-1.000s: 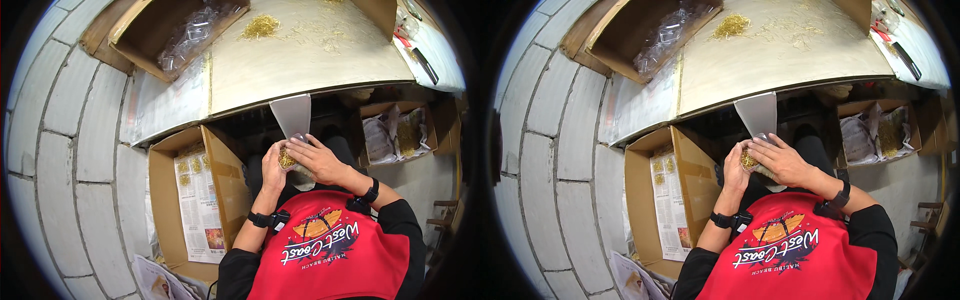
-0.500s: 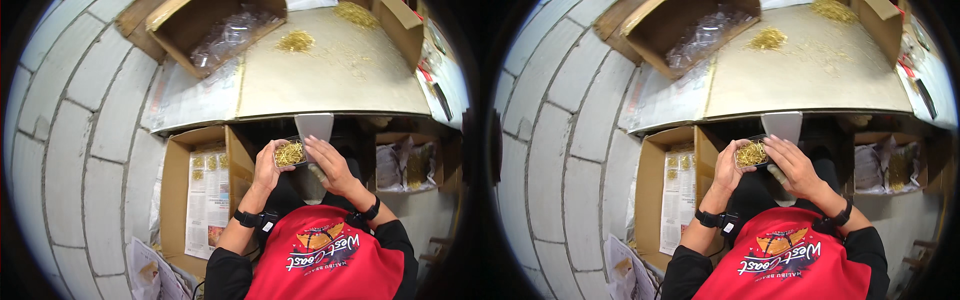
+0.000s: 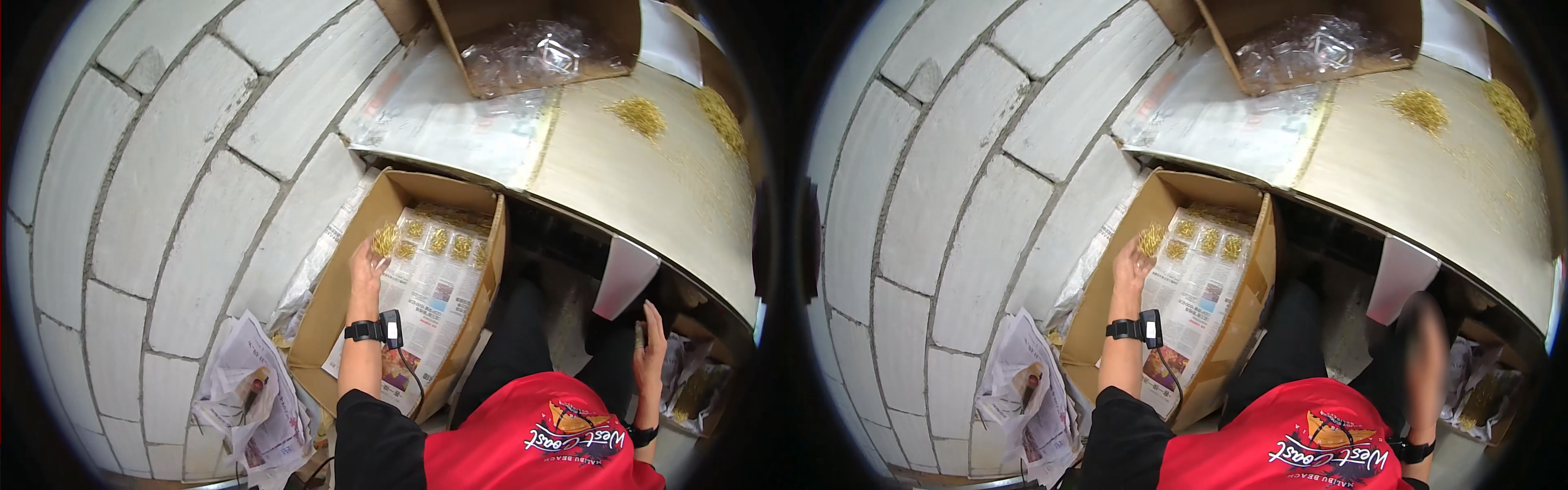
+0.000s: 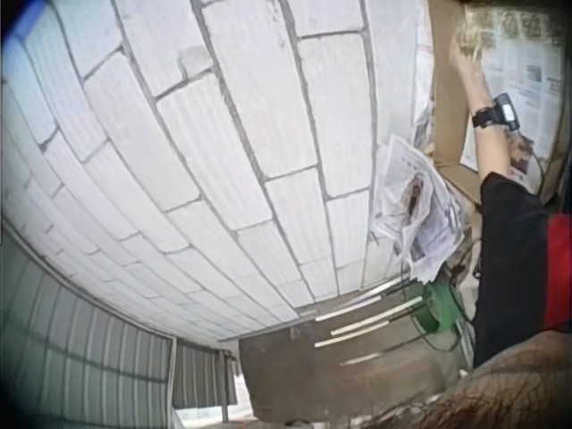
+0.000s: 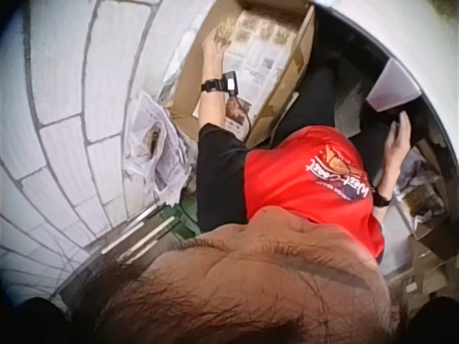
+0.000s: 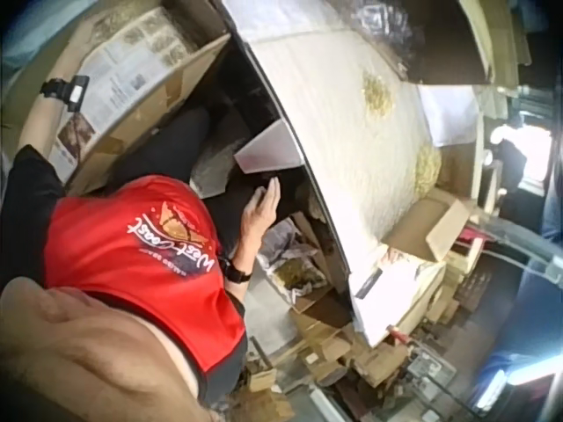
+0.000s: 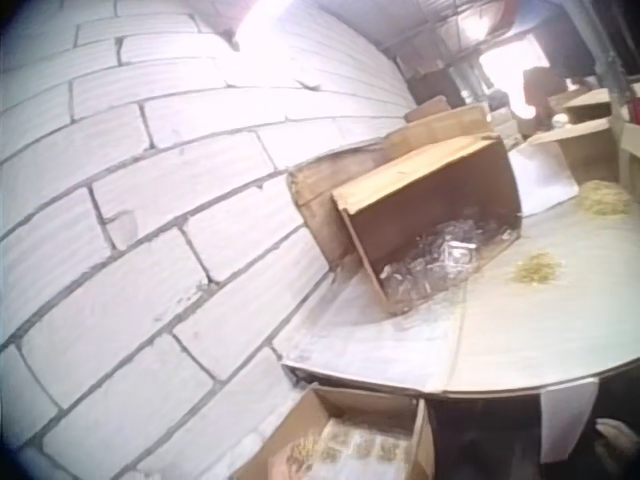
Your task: The person scoops loose yellow noodles from a table into small clear plastic bags. They then place the filled bags into a cardboard box lined with newspaper. The process is repeated continuously throughout the video.
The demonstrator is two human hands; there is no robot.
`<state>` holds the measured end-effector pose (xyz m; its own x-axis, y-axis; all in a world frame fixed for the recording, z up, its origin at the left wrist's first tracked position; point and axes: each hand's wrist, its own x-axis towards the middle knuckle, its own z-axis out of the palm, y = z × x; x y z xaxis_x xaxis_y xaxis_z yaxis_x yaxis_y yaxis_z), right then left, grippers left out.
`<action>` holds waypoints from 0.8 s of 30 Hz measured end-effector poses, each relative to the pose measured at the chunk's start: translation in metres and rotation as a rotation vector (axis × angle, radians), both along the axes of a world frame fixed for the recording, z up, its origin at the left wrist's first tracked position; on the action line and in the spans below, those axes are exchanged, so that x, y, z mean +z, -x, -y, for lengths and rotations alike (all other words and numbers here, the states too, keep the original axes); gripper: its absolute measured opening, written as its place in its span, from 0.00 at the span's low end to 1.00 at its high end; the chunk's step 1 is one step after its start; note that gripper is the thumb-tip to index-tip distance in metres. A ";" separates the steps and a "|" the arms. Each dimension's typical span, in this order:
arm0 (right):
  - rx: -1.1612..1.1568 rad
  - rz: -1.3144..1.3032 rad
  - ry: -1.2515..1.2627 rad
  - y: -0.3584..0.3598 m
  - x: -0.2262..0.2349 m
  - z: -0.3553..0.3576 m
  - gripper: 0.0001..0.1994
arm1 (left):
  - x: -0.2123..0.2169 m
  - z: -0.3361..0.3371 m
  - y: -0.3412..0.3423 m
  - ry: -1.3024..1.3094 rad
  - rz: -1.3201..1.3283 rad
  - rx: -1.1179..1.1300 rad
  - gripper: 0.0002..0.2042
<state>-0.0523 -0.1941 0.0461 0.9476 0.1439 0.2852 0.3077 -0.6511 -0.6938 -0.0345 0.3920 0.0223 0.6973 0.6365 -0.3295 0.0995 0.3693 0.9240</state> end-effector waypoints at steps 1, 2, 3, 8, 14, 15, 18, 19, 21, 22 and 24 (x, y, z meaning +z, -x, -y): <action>0.003 -0.011 0.035 -0.003 0.000 -0.004 0.25 | -0.018 -0.006 0.010 0.043 -0.028 0.063 0.19; 0.019 -0.020 0.069 -0.006 -0.001 -0.007 0.25 | -0.037 -0.012 0.020 0.089 -0.055 0.122 0.18; 0.045 -0.021 0.099 -0.009 -0.002 -0.011 0.24 | -0.067 -0.029 0.035 0.135 -0.060 0.142 0.17; 0.154 -0.057 0.112 -0.033 -0.001 -0.046 0.20 | -0.137 -0.042 0.061 0.346 -0.065 0.392 0.13; 0.238 -0.053 0.143 -0.052 0.020 -0.068 0.18 | -0.123 -0.012 0.026 0.154 -0.235 0.299 0.11; 0.235 -0.050 0.163 -0.055 0.024 -0.066 0.18 | -0.130 -0.019 0.025 0.035 -0.373 0.251 0.11; 0.256 0.019 0.122 -0.073 0.036 -0.055 0.22 | -0.214 -0.116 0.080 -0.152 -0.440 0.101 0.08; 0.191 0.082 0.172 -0.076 0.039 -0.045 0.21 | -0.187 -0.090 0.063 -0.275 -0.586 0.122 0.09; 0.089 0.271 0.228 -0.099 0.051 -0.025 0.19 | -0.102 -0.055 0.055 -0.400 -0.585 0.229 0.11; -0.005 0.268 0.184 -0.111 0.052 -0.007 0.20 | -0.067 -0.049 0.056 -0.469 -0.438 0.227 0.05; -0.278 0.257 0.131 -0.149 0.046 0.043 0.21 | -0.017 -0.039 0.025 -0.575 -0.243 0.105 0.07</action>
<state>0.0964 -0.2373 0.0922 0.8555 -0.0571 0.5146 0.2604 -0.8116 -0.5229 -0.0598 0.4306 0.0051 0.5703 0.8196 -0.0553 0.3213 -0.1606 0.9333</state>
